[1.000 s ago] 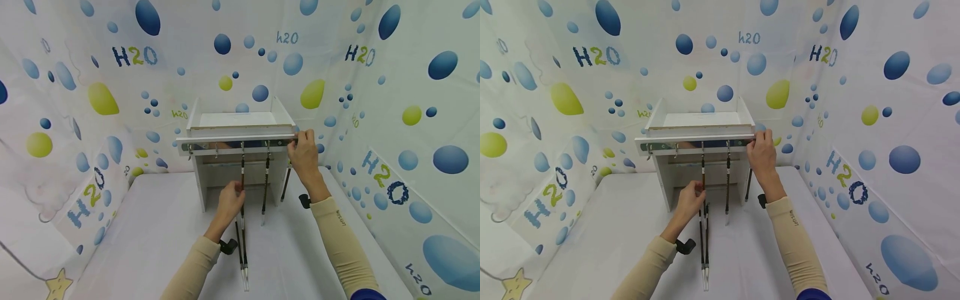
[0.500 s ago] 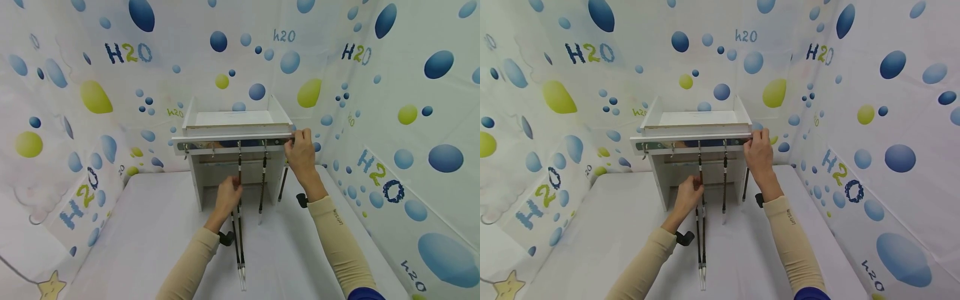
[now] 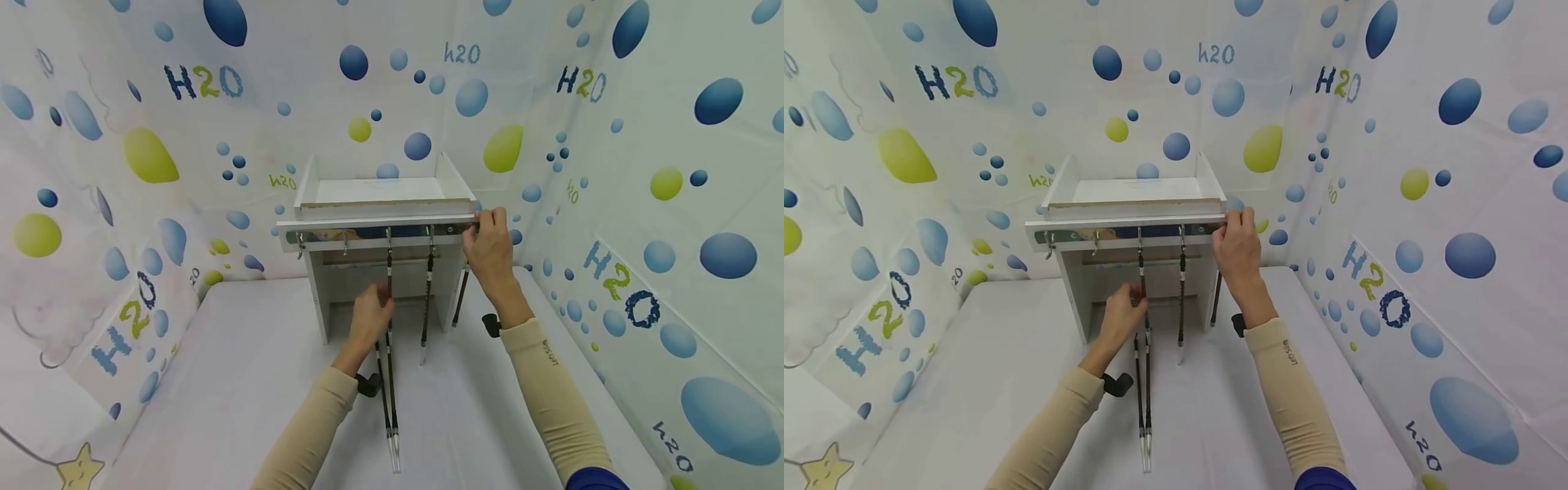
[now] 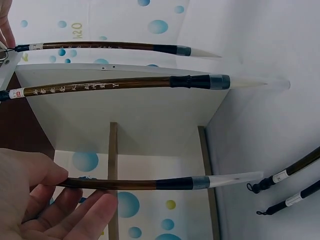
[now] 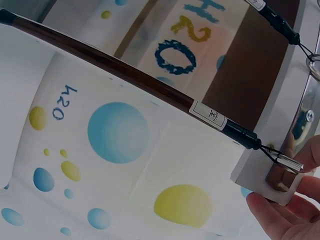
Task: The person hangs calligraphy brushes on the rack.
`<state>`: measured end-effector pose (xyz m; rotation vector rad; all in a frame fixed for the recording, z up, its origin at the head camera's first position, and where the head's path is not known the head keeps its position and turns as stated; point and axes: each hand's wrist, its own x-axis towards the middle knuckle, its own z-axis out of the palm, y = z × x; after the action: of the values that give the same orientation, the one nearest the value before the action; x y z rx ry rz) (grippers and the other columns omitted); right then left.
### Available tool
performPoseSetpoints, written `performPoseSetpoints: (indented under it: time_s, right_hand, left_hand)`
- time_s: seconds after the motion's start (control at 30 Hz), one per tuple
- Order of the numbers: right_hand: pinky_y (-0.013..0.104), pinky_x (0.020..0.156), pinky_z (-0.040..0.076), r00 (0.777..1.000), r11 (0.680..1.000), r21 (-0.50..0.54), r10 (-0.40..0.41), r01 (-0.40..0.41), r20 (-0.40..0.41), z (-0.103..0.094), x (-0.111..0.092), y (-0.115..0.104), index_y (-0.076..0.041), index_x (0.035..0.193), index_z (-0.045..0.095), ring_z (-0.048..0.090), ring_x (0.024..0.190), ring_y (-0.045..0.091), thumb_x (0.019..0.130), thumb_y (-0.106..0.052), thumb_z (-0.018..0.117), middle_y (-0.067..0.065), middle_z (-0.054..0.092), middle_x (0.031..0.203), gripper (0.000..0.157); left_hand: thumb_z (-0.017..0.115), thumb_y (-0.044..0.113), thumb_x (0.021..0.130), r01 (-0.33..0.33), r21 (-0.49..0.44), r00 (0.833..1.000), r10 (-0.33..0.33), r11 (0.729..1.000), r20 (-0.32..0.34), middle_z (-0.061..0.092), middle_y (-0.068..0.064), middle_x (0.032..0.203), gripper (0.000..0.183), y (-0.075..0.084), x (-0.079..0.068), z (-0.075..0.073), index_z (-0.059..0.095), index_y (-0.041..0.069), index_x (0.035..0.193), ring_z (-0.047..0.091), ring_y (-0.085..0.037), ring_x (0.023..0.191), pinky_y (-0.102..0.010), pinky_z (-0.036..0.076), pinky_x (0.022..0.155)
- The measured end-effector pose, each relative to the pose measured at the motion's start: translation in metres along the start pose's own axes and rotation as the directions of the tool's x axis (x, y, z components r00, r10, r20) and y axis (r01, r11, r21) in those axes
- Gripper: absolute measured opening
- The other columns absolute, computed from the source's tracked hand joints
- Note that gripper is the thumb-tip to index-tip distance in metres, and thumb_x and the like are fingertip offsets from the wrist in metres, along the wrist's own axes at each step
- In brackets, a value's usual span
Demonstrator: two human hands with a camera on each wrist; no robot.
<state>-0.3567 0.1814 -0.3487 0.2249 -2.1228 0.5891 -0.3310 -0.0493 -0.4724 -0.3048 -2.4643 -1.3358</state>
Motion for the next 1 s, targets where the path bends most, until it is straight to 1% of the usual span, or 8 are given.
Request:
performPoseSetpoints:
  time_s: [0.33, 0.5, 0.6, 0.7, 0.77, 0.87, 1.0]
  right_hand:
    - [0.043, 0.077, 0.06, 1.0, 1.0, -0.001, 0.018, -0.018, 0.024, -0.001, 0.0, -0.001, 0.012, 0.11, 0.061, 0.067, 0.087, 0.039, 0.091, -0.001, 0.059, 0.026, 0.052, 0.104, 0.024]
    - [0.044, 0.076, 0.06, 1.0, 1.0, -0.002, 0.018, -0.018, 0.022, -0.001, 0.001, 0.0, 0.012, 0.11, 0.061, 0.067, 0.086, 0.04, 0.091, 0.0, 0.058, 0.026, 0.052, 0.104, 0.023]
    - [0.044, 0.075, 0.06, 1.0, 1.0, -0.004, 0.019, -0.019, 0.021, -0.001, 0.001, 0.001, 0.012, 0.11, 0.062, 0.067, 0.087, 0.04, 0.09, 0.0, 0.059, 0.026, 0.052, 0.104, 0.023]
    - [0.044, 0.076, 0.06, 1.0, 1.0, -0.006, 0.021, -0.021, 0.024, -0.001, 0.001, 0.001, 0.011, 0.11, 0.062, 0.067, 0.087, 0.04, 0.091, -0.001, 0.059, 0.025, 0.052, 0.105, 0.023]
    - [0.043, 0.076, 0.06, 0.999, 1.0, -0.004, 0.024, -0.024, 0.026, -0.001, 0.001, 0.0, 0.011, 0.11, 0.061, 0.067, 0.088, 0.04, 0.091, -0.001, 0.059, 0.025, 0.052, 0.105, 0.023]
    - [0.043, 0.076, 0.06, 0.999, 1.0, -0.002, 0.026, -0.026, 0.028, -0.001, 0.001, 0.0, 0.012, 0.11, 0.061, 0.067, 0.088, 0.04, 0.091, -0.001, 0.058, 0.025, 0.051, 0.105, 0.023]
    - [0.044, 0.076, 0.06, 1.0, 1.0, -0.001, 0.023, -0.023, 0.016, 0.0, 0.001, 0.0, 0.012, 0.11, 0.061, 0.067, 0.088, 0.04, 0.09, 0.0, 0.059, 0.026, 0.052, 0.104, 0.023]
  left_hand:
    - [0.064, 0.011, 0.093, 0.007, -0.008, 1.0, -0.007, 1.0, 0.011, 0.071, -0.018, 0.107, 0.03, 0.0, 0.001, -0.003, 0.061, -0.002, 0.12, 0.069, -0.03, 0.098, -0.04, 0.058, 0.081]
    - [0.064, 0.011, 0.093, 0.024, -0.019, 1.0, -0.024, 1.0, 0.004, 0.069, -0.018, 0.109, 0.033, 0.005, -0.001, -0.009, 0.061, -0.001, 0.123, 0.068, -0.031, 0.101, -0.042, 0.058, 0.083]
    - [0.063, 0.011, 0.093, 0.04, -0.043, 0.999, -0.04, 0.998, 0.001, 0.067, -0.02, 0.116, 0.037, 0.004, -0.005, -0.014, 0.059, -0.001, 0.127, 0.068, -0.033, 0.104, -0.045, 0.058, 0.085]
    - [0.064, 0.012, 0.091, 0.06, -0.024, 0.998, -0.06, 0.998, -0.008, 0.062, -0.023, 0.125, 0.043, 0.0, -0.013, -0.017, 0.056, -0.001, 0.132, 0.065, -0.036, 0.11, -0.048, 0.055, 0.089]
    - [0.066, 0.014, 0.091, 0.084, 0.009, 0.996, -0.083, 0.996, -0.018, 0.059, -0.024, 0.129, 0.048, -0.004, -0.02, -0.017, 0.053, -0.001, 0.135, 0.062, -0.038, 0.112, -0.051, 0.053, 0.091]
    - [0.067, 0.017, 0.09, 0.131, 0.067, 0.991, -0.129, 0.989, -0.032, 0.054, -0.025, 0.131, 0.053, -0.011, -0.034, -0.013, 0.051, -0.001, 0.137, 0.061, -0.04, 0.11, -0.052, 0.052, 0.089]
    - [0.066, 0.018, 0.09, 0.194, 0.061, 0.981, -0.193, 0.979, -0.017, 0.054, -0.026, 0.128, 0.054, -0.021, -0.055, -0.008, 0.051, -0.004, 0.137, 0.061, -0.04, 0.107, -0.051, 0.052, 0.086]
